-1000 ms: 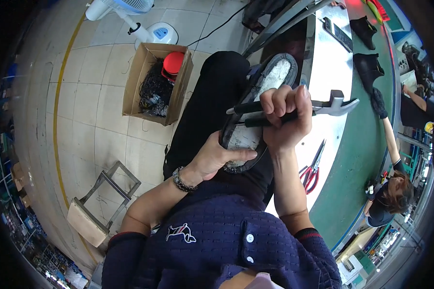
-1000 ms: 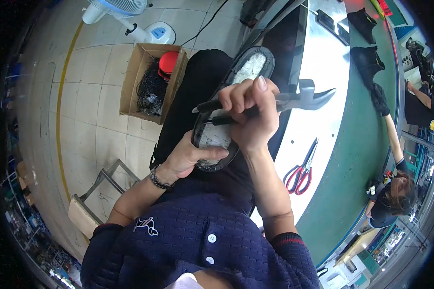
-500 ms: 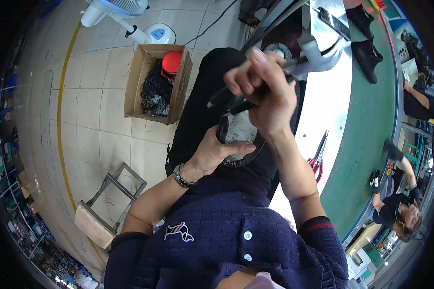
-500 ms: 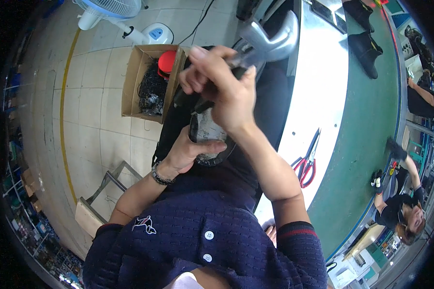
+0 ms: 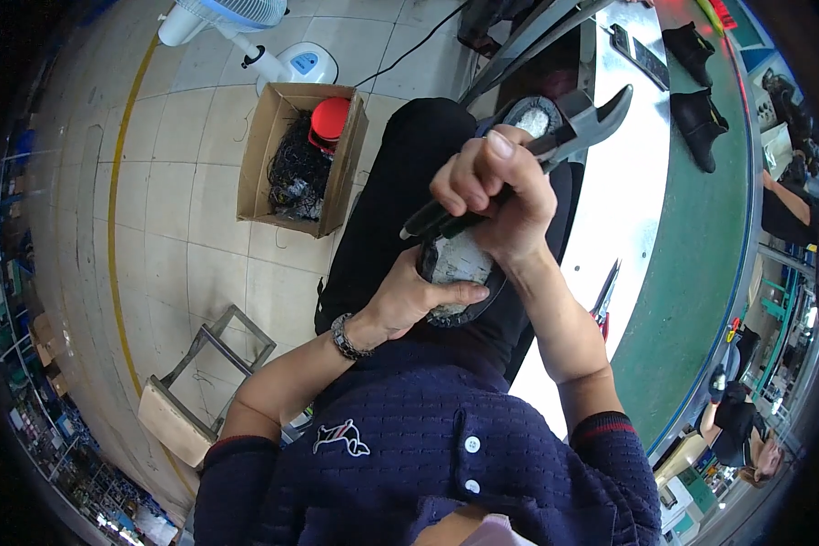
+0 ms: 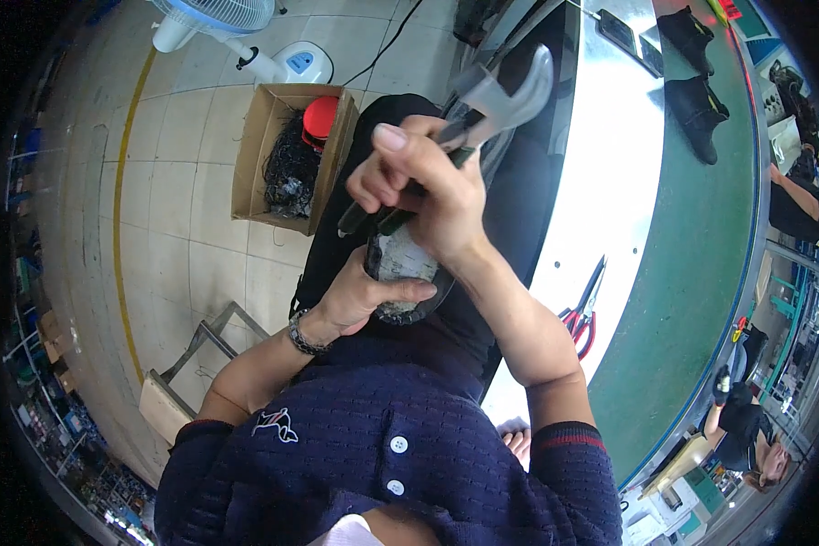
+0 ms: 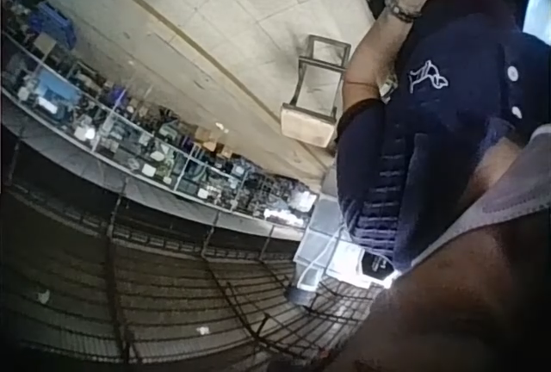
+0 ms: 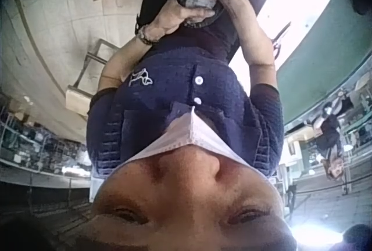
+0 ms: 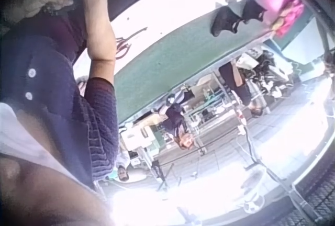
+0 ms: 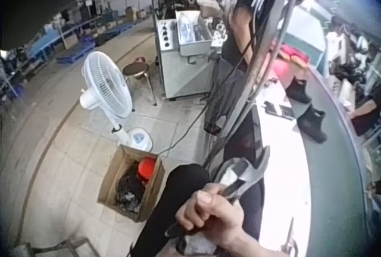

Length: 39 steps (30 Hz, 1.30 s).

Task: Trim and inspect the sole of a black boot using pliers, scissors, and other hand tools at a factory workbench.

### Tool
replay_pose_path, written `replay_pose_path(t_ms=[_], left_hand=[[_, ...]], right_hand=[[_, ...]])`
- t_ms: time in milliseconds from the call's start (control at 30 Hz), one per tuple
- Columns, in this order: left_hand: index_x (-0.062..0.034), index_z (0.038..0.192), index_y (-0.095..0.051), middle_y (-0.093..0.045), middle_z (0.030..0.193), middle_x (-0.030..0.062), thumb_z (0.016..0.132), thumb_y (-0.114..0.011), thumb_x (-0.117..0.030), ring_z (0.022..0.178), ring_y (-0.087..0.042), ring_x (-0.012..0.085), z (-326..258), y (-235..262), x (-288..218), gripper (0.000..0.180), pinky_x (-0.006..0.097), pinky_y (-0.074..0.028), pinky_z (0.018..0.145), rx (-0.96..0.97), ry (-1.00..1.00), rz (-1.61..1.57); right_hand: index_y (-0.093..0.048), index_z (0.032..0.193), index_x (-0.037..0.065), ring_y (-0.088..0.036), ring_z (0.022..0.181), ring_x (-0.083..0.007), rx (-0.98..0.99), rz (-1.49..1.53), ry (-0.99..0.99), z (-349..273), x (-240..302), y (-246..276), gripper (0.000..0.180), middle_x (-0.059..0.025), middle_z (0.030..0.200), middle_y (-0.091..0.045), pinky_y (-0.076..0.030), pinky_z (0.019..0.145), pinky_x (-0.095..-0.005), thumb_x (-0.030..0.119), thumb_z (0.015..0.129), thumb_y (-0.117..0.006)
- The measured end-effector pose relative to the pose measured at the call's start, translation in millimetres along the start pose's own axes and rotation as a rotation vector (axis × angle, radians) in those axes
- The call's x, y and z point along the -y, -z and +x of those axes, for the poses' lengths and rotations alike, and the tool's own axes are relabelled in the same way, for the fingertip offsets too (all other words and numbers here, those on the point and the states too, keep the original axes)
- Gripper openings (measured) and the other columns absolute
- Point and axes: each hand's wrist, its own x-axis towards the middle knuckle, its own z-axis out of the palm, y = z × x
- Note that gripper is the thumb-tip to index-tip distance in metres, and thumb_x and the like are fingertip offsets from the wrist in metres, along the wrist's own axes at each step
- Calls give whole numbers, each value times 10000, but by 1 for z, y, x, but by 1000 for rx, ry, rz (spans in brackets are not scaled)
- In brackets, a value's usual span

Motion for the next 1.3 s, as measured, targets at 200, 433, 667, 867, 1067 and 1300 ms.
replay_pose_path(t_ms=[200, 433, 667, 867, 1067, 1300], left_hand=[[-18, 1127, -590, -640, 1053, 45, 738, -811, -71, 963, -607, 118, 2, -4, 3, 451, 266, -497, 869, 17, -25, 33], [-18, 1178, -574, -636, 1092, 54, 763, -786, -76, 1006, -603, 125, 3, 2, 6, 470, 280, -489, 897, 132, 64, -164], [-36, 1231, -543, -626, 1098, 52, 777, -746, -55, 1020, -603, 149, 11, 12, 2, 498, 293, -489, 903, 324, 113, -296], [-57, 1280, -501, -601, 1134, 46, 758, -740, -21, 1090, -551, 137, 14, 16, -3, 576, 324, -429, 979, 369, 156, -215], [-166, 1524, 54, -314, 1431, 97, 696, -766, 27, 1346, -317, 223, 15, 10, -7, 1182, 388, -312, 1103, 269, -60, -197], [-167, 1529, 9, -357, 1393, 82, 698, -694, 86, 1301, -375, 187, 16, 8, -8, 1117, 364, -338, 1083, 237, 6, -247]], right_hand=[[-461, 600, 53, -485, 488, -148, -244, -173, -21, 4, 6, -28, 377, -52, 528, -453, -449, 526, -299, 261, 831, -673], [-510, 1181, 38, -608, 635, -112, 58, -711, -194, -19, 84, -27, 306, -33, 733, -624, -460, 528, -220, 138, 914, -621], [-154, 1511, 70, -627, 991, -208, 203, -698, -1006, -81, 127, -4, 679, -176, 1224, -549, -546, 812, -338, -1, 941, -516], [-50, 1517, 68, -601, 1059, -246, 83, -432, -1069, -84, 93, 6, 698, -170, 1183, -583, -531, 874, -370, 103, 980, -495], [-137, 1495, 44, -626, 895, -189, 130, -620, -834, -93, 70, -3, 624, -112, 937, -606, -522, 724, -328, 131, 990, -493], [-164, 1480, -19, -650, 615, -182, 213, -1272, -799, -79, 75, -33, 658, -114, 688, -628, -529, 589, -310, 95, 953, -541]])
